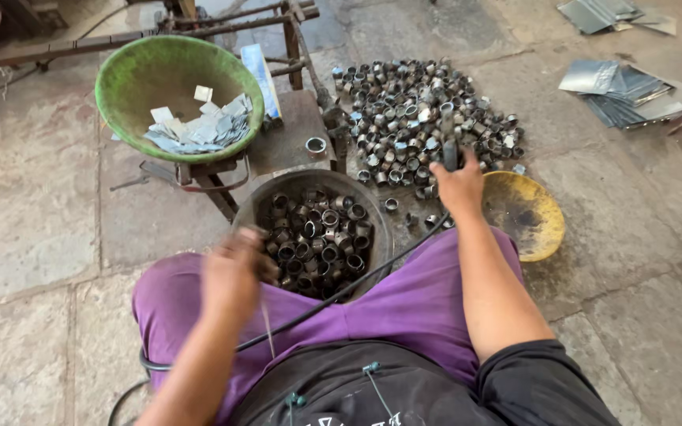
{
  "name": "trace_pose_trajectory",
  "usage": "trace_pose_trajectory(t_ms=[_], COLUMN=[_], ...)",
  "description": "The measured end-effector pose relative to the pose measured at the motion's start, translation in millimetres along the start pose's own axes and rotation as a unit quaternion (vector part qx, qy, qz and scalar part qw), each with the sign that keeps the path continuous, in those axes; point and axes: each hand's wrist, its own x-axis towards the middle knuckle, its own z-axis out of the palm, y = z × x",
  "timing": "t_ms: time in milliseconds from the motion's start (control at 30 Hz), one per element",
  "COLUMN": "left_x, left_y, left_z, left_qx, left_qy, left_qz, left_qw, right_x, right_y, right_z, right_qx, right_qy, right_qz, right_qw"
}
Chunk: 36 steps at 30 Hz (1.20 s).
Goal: The person sits on the floor and repeatedly welds small square metal plates onto cylindrical metal pieces using a handheld welding torch. They pick up a cylinder, place a plate on top, weld the joint, and drop the finished piece into a pile.
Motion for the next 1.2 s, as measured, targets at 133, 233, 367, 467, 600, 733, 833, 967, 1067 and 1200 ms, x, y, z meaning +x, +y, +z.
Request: trace_pose_trajectory(t_ms=[133, 233, 367, 467, 600, 733, 833, 967, 1067, 1200], left_x=[3, 1, -11, -23, -31, -36, -39, -42, -43, -40], left_y=[-41, -29, 18, 44, 54, 55, 55, 54, 53, 50], left_z=[52, 64, 72, 81, 84, 84, 82, 80, 78, 75], left_qx=[-0.036, 0.134, 0.277, 0.288, 0.306, 0.325, 0.34, 0.369, 0.375, 0.39], left_qy=[-0.165, -0.143, -0.065, -0.063, -0.062, -0.06, -0.058, -0.057, -0.059, -0.083], left_qz=[0.03, 0.165, 0.438, 0.479, 0.49, 0.48, 0.468, 0.462, 0.464, 0.443], left_qw=[0.985, 0.967, 0.853, 0.827, 0.814, 0.812, 0.813, 0.805, 0.8, 0.803], right_x=[-13, -26, -52, -63, -73, -79, -81, -83, -84, -86], right_y=[5, 7, 3, -3, -7, -14, -16, -16, -16, -17], right_z=[5, 8, 5, 1, -4, -9, -9, -7, -6, -7], right_qx=[0.086, 0.17, 0.252, 0.297, 0.284, 0.273, 0.26, 0.248, 0.182, 0.197], right_qy=[-0.014, -0.073, -0.15, -0.188, -0.189, -0.185, -0.184, -0.192, -0.184, -0.186], right_qz=[-0.012, -0.054, -0.115, -0.103, -0.126, -0.138, -0.144, -0.145, -0.135, -0.136], right_qw=[0.996, 0.981, 0.949, 0.931, 0.931, 0.934, 0.937, 0.939, 0.956, 0.953])
